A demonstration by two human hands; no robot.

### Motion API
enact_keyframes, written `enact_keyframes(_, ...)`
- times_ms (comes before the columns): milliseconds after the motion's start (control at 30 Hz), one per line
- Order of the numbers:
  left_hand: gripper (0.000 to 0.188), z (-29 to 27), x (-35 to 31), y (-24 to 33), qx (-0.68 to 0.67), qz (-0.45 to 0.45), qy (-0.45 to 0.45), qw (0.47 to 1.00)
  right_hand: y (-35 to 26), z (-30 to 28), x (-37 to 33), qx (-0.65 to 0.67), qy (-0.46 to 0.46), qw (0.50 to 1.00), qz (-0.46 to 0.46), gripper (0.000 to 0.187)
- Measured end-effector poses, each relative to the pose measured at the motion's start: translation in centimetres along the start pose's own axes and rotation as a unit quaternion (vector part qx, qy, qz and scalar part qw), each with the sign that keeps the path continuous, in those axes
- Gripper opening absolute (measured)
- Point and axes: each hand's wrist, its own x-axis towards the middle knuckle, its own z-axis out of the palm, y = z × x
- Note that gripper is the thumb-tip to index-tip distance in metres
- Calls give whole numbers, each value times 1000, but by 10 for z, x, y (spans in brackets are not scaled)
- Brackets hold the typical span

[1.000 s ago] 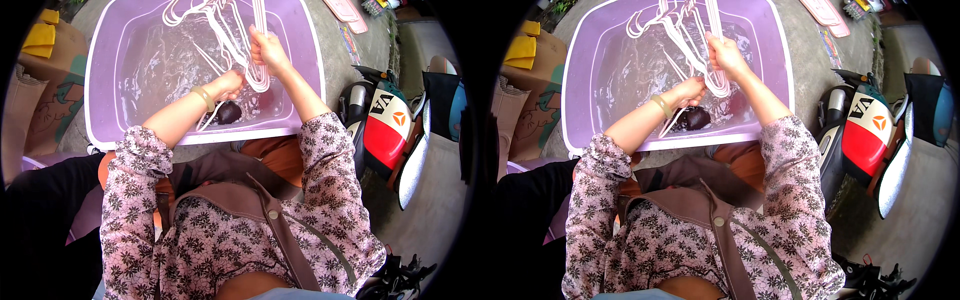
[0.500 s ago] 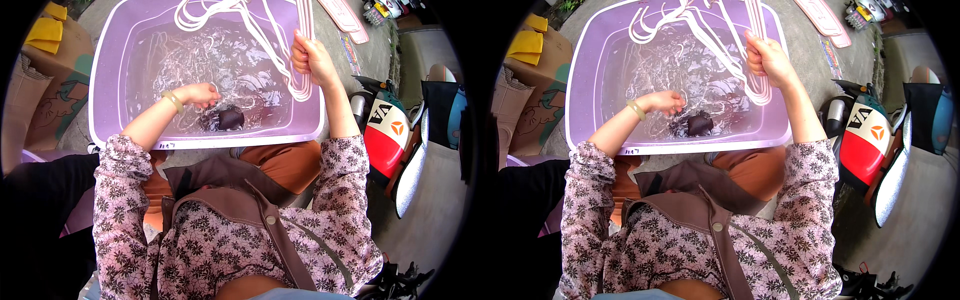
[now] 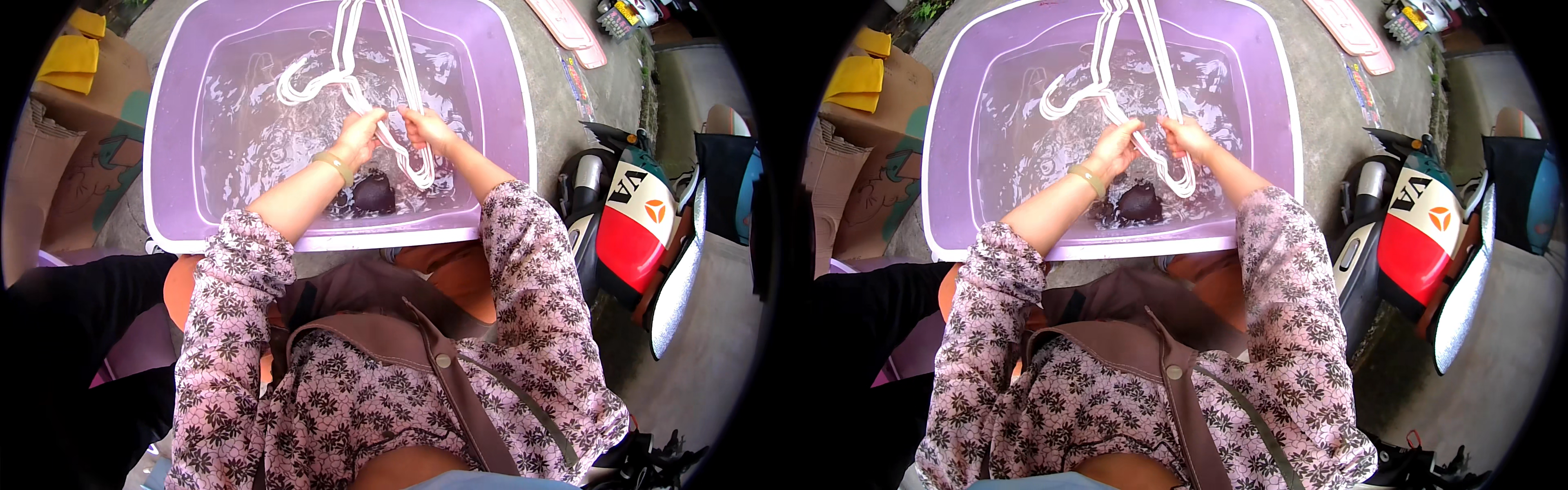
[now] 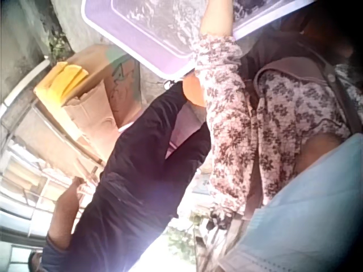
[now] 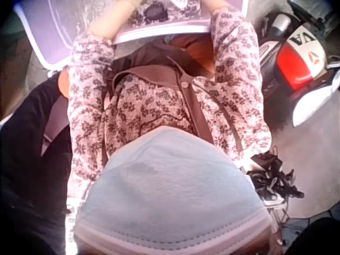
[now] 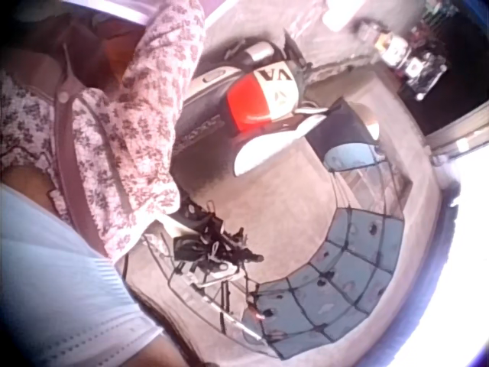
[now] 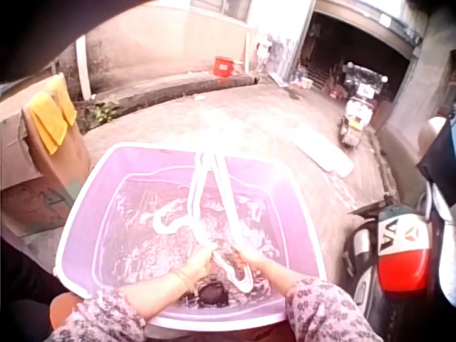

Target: The person removes pink hangers from a metal rack, sits down, and wipes the hangers with a cloth while dipping them into a tub of water.

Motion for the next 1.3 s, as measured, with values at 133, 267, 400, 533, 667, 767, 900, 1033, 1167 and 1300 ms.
enact_keyframes(133,2,-22,28,-53,142,-110,107,978,77,-27,54,-161,57,985,-1,32)
enact_keyframes(267,6,-53,59,-88,159,-200,131,958,109,-40,93,-676,-94,731,10,26)
enact_keyframes(400,7,-24,59,-70,102,-198,155,962,122,-50,114,-679,-81,730,8,30)
enact_keyframes(533,13,-49,60,-27,-97,-114,106,983,46,9,60,-84,-14,990,112,6)
enact_keyframes(667,20,5,2,52,-222,-42,-20,974,-32,31,-5,2,-85,976,201,10)
enact_keyframes(767,24,40,-33,76,-249,-29,-120,961,-44,27,-31,208,-239,926,204,14)
enact_keyframes(900,28,70,-61,84,-261,-65,-226,936,-38,23,-45,299,-340,847,278,12)
enact_keyframes(1033,31,53,-47,78,-238,-57,-242,939,-34,40,-60,270,-363,849,272,15)
enact_keyframes(1167,28,57,-72,77,-201,-35,-260,944,-29,39,-85,193,-295,920,172,28)
enact_keyframes(1300,24,69,-82,81,-176,16,-205,963,-29,22,-82,209,-366,893,158,39)
